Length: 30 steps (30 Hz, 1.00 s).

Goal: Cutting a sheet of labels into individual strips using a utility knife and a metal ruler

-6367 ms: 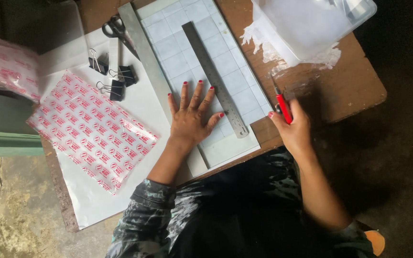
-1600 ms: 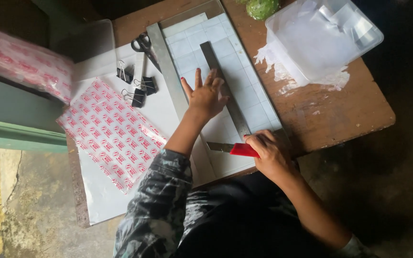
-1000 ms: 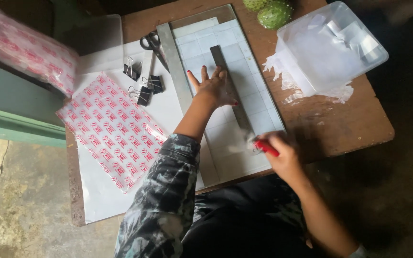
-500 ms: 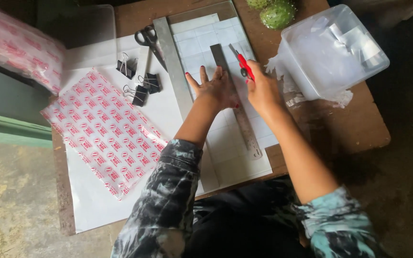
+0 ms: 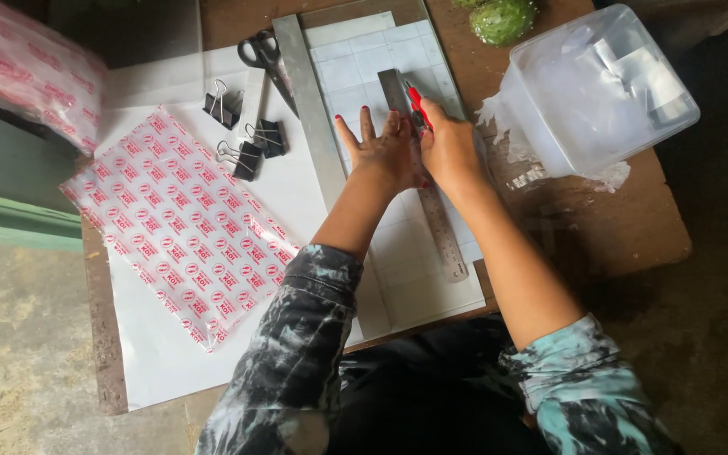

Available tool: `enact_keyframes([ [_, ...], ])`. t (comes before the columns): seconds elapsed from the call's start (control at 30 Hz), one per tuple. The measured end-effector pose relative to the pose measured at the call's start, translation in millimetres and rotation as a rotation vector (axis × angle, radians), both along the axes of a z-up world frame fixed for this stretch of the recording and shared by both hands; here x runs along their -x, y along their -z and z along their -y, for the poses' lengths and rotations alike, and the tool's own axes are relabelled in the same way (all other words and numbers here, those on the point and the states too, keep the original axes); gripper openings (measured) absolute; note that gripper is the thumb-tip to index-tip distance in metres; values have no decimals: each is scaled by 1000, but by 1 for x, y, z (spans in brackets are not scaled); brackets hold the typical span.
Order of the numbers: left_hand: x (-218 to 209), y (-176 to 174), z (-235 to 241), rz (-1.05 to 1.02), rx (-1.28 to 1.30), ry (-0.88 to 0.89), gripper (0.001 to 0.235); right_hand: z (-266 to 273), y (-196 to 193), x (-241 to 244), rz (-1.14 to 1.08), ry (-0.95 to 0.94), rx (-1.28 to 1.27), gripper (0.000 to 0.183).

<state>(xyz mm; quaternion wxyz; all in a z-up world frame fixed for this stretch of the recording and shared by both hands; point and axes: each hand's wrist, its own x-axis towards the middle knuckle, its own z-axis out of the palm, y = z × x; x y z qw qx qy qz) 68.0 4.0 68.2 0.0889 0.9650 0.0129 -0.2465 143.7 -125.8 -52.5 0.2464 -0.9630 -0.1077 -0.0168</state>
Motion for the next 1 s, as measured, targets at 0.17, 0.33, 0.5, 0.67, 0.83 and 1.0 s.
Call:
enact_keyframes([
  [0.17, 2, 1, -1, 11, 17, 1, 97, 4, -27, 20, -18, 7, 26, 50],
  [0.33, 4, 5, -2, 20, 27, -3, 98, 7, -32, 30, -37, 14, 5, 50],
  [0.5, 2, 11, -3, 40, 36, 3, 98, 17, -44, 49, -63, -10, -13, 48],
  [0.67, 1, 8, -3, 26, 30, 8, 104, 29, -46, 73, -97, 0, 37, 51],
  [0.83, -1, 0, 0, 8, 23, 1, 100, 41, -49, 107, -140, 15, 126, 52],
  [1.0, -13, 4, 6, -147, -134, 50, 120, 54, -59, 153, 83, -71, 71, 55],
])
